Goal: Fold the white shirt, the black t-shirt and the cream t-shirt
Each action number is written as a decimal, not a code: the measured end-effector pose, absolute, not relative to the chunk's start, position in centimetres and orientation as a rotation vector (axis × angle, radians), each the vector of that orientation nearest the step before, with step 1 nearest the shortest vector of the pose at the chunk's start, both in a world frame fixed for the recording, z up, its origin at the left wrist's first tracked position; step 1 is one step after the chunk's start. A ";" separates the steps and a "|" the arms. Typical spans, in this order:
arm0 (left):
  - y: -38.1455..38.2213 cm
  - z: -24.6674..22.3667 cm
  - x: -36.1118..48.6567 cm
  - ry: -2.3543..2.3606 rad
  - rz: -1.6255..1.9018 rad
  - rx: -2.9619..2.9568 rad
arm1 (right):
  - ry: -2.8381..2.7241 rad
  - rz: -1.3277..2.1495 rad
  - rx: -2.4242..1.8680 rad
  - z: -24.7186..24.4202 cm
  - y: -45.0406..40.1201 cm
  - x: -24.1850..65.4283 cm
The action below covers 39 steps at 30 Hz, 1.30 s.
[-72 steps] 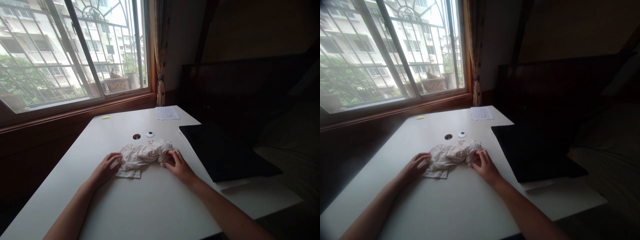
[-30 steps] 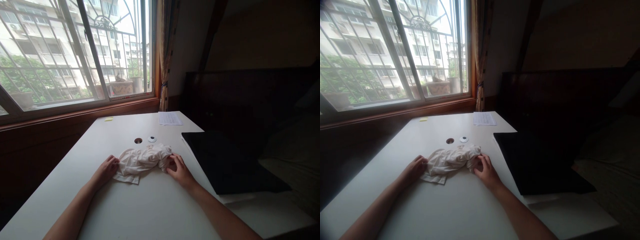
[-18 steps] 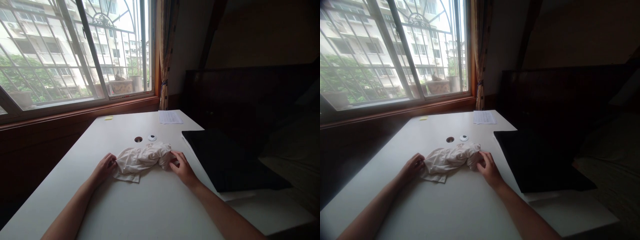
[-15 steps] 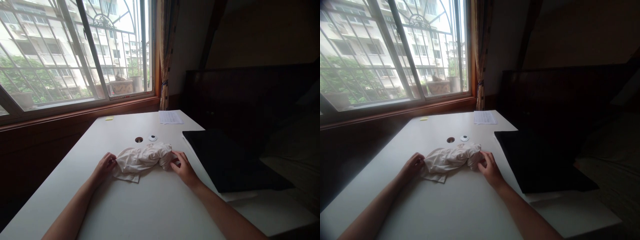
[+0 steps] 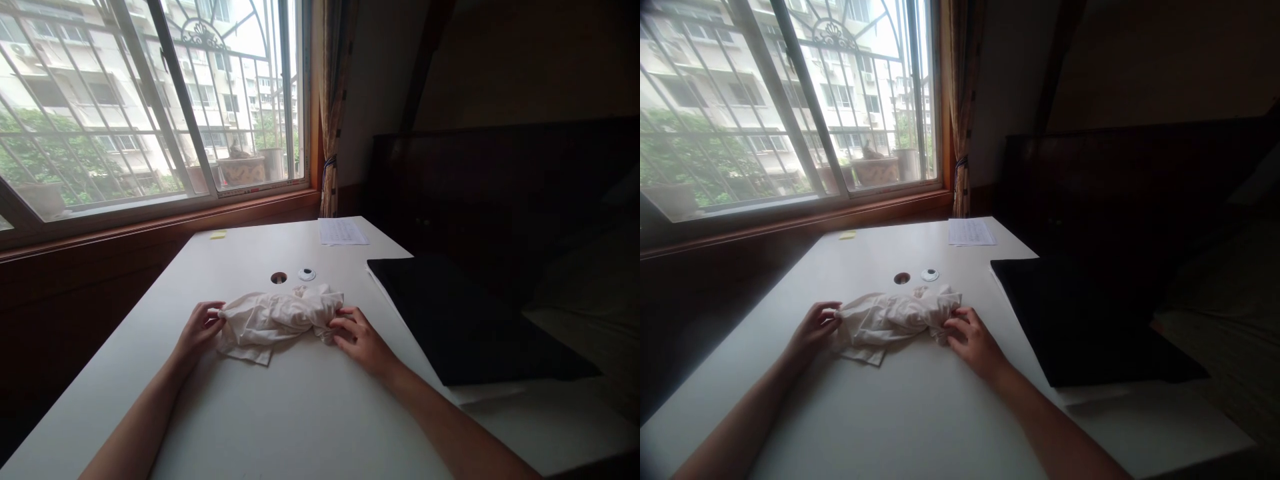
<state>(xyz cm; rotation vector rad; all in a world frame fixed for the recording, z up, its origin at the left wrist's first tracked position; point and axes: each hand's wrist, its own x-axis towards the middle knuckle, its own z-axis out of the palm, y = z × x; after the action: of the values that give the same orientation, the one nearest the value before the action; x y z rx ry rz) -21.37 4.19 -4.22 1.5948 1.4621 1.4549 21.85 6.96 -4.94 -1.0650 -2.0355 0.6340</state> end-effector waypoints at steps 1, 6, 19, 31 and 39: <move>4.1 -4.2 -21.4 1.463 1.456 1.570 | -2.041 0.618 -1.079 -4.9 7.0 21.8; 3.8 -4.0 -21.4 1.498 1.424 1.481 | -2.048 0.573 -1.104 -4.5 6.9 21.7; 3.5 -3.1 -21.4 1.499 1.336 1.394 | -2.006 0.637 -1.130 -4.2 6.8 21.7; 3.5 -2.4 -20.7 1.516 1.183 1.506 | -2.000 0.629 -1.139 -4.2 6.7 21.8; 3.5 -3.2 -20.6 1.454 1.119 1.582 | -2.031 0.697 -1.181 -3.9 6.4 21.7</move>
<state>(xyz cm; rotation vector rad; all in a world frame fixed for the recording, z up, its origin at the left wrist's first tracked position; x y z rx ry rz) -20.56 3.55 -3.17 1.5824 1.4540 1.1192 21.71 6.40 -3.94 -1.1807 -2.0308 0.6968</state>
